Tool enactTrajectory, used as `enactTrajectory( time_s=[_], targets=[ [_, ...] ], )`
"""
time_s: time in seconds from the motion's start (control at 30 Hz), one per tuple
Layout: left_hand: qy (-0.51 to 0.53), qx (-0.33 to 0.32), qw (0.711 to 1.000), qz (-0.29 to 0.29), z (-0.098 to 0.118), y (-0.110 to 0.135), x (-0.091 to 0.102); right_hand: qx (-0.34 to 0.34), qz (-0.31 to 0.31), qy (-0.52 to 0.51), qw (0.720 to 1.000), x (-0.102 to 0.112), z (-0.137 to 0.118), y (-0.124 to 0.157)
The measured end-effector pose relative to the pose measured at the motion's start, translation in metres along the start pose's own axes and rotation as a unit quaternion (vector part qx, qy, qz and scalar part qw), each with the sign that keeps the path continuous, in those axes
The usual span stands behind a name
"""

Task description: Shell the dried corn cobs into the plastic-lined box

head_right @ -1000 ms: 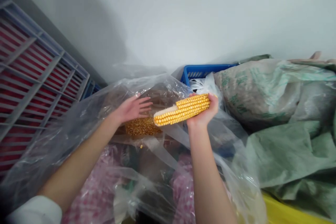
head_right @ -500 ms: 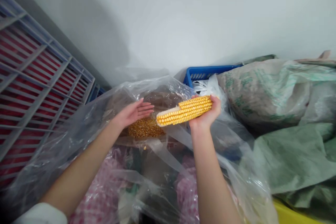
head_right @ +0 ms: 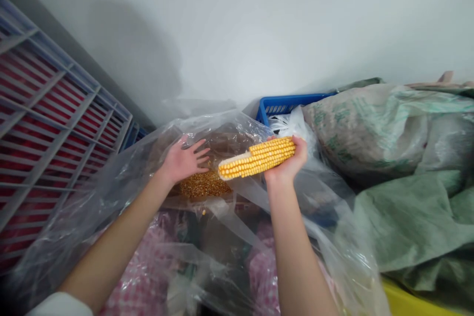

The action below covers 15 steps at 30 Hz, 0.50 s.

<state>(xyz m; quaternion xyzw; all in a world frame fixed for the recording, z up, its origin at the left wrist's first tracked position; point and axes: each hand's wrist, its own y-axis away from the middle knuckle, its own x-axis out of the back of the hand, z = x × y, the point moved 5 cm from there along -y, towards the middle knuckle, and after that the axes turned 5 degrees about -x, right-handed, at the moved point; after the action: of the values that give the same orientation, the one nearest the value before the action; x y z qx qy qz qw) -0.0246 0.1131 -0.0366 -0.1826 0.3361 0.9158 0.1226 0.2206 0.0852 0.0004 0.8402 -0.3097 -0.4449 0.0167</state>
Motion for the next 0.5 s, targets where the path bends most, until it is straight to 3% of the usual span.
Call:
enactTrajectory(
  time_s=[0.1, 0.2, 0.27, 0.3, 0.37, 0.5],
  targets=[
    [-0.157, -0.037, 0.986, 0.047, -0.001, -0.003, 0.003, -0.004, 0.005, -0.001, 1.0, -0.001, 0.0, 0.001],
    [-0.394, -0.158, 0.897, 0.123, 0.008, -0.002, 0.0, -0.007, 0.009, 0.002, 1.0, -0.001, 0.001, 0.002],
    [-0.487, -0.216, 0.831, 0.158, 0.013, 0.003, -0.006, -0.003, 0.016, 0.003, 1.0, -0.001, 0.002, 0.002],
    [-0.515, -0.225, 0.811, 0.162, 0.014, 0.005, -0.009, -0.002, 0.018, 0.005, 1.0, -0.001, 0.002, 0.003],
    [-0.552, -0.218, 0.791, 0.146, 0.014, 0.008, -0.013, -0.004, 0.023, 0.011, 1.0, 0.0, 0.004, 0.003],
    [-0.568, -0.213, 0.79, 0.081, 0.013, 0.009, -0.017, -0.016, 0.023, 0.028, 0.999, 0.0, 0.007, 0.002]
  ],
)
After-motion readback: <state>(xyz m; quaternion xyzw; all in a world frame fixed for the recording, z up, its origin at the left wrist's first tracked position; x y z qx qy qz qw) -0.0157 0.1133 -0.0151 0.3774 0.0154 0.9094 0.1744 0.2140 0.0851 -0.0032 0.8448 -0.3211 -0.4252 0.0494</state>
